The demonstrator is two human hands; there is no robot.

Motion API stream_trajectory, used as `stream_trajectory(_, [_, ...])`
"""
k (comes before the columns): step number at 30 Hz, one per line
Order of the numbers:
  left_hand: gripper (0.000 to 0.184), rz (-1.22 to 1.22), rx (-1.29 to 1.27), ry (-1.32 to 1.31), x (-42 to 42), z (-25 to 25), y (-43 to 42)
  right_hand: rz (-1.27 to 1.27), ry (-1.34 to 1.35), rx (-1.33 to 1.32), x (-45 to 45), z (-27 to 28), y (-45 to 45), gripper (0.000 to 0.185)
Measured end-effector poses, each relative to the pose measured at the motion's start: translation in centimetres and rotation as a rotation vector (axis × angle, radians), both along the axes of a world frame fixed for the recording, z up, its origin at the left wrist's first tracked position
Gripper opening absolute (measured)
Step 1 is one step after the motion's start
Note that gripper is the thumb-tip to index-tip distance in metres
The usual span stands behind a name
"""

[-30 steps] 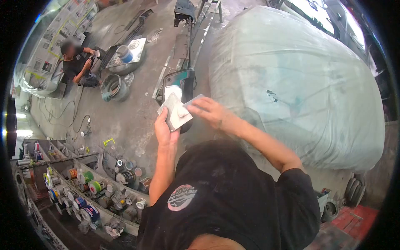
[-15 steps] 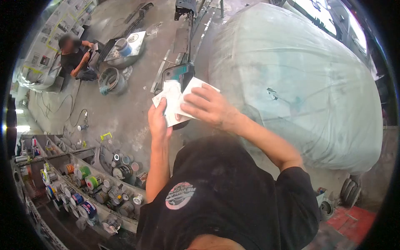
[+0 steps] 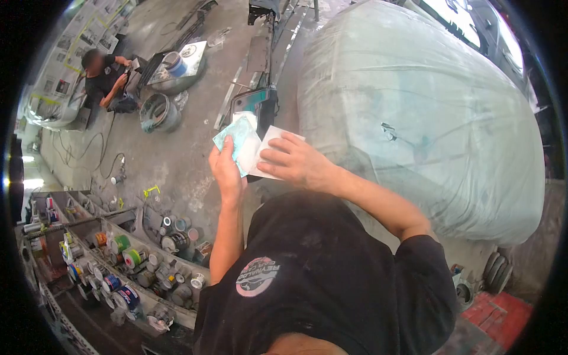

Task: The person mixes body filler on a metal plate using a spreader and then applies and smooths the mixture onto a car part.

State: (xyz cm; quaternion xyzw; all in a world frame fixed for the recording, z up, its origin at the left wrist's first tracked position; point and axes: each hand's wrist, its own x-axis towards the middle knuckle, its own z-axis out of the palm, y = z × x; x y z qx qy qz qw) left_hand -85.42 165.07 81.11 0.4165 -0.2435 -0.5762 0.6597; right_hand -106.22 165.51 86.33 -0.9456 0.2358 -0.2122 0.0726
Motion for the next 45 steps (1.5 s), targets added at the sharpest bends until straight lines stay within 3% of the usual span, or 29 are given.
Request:
stream_trajectory(5, [0.032, 0.117, -0.036, -0.037, 1.1, 2.9, -0.7, 0.006, 0.029, 0.105, -2.8, -1.0, -0.7, 0.054])
stream_trajectory(7, [0.033, 0.194, -0.046, -0.091, 1.0, 3.5, -1.0, -0.044, -0.268, 0.297, -2.3, -0.7, -0.9, 0.059])
stream_trajectory(9, [0.035, 0.057, 0.008, -0.031, 1.0, 1.0, -0.8, 0.023, -0.358, 0.27, -0.9, 0.6, -0.6, 0.061])
stream_trajectory(11, [0.036, -0.036, 0.066, 0.313, -0.3, 0.3, 0.0, 0.063, -0.442, 0.249, -0.2, 1.1, 0.0, 0.064])
stream_trajectory(13, [0.037, -0.042, 0.07, 0.324, -0.7, 1.0, 1.0, 0.014, -0.233, 0.049, 0.0, 0.4, 0.5, 0.066])
stream_trajectory(15, [0.038, -0.04, 0.083, 0.353, -0.9, 1.0, 1.4, 0.023, -0.224, 0.025, -0.6, -0.9, 0.1, 0.065])
stream_trajectory(21, [0.038, 0.031, 0.113, 0.285, -0.6, -1.1, 2.9, -0.027, -0.188, 0.097, -3.1, -3.3, -1.0, 0.065])
stream_trajectory(24, [0.042, 0.029, 0.041, 0.261, 0.5, 0.3, 3.3, -0.133, 0.018, 0.08, -4.3, -3.4, -1.2, 0.066])
stream_trajectory(27, [0.045, 0.116, -0.043, 0.081, 0.0, 0.9, 3.1, -0.198, -0.19, 0.24, -3.3, -2.6, -1.5, 0.064])
stream_trajectory(30, [0.049, 0.074, 0.066, -0.064, -0.8, -1.2, 2.5, -0.082, -0.23, 0.062, -0.9, -0.1, -1.8, 0.057])
stream_trajectory(32, [0.052, 0.13, -0.01, -0.338, -1.9, -1.4, 2.7, -0.078, -0.224, 0.048, 0.0, -0.8, -0.7, 0.056])
stream_trajectory(35, [0.051, 0.168, 0.052, -0.229, -3.0, 1.1, 2.5, -0.065, -0.178, 0.039, -0.8, -2.0, 1.0, 0.053])
stream_trajectory(39, [0.052, 0.199, 0.069, -0.219, -3.6, 0.4, 2.0, -0.074, -0.163, 0.083, -3.2, -3.7, 1.4, 0.057])
stream_trajectory(41, [0.053, 0.322, 0.042, -0.478, -3.2, -0.1, 2.0, -0.081, -0.155, 0.129, -5.1, -4.6, 1.5, 0.059])
stream_trajectory(45, [0.055, 0.363, 0.008, -0.377, -3.1, 2.0, 1.8, -0.07, -0.186, 0.216, -7.2, -5.1, 0.7, 0.061])
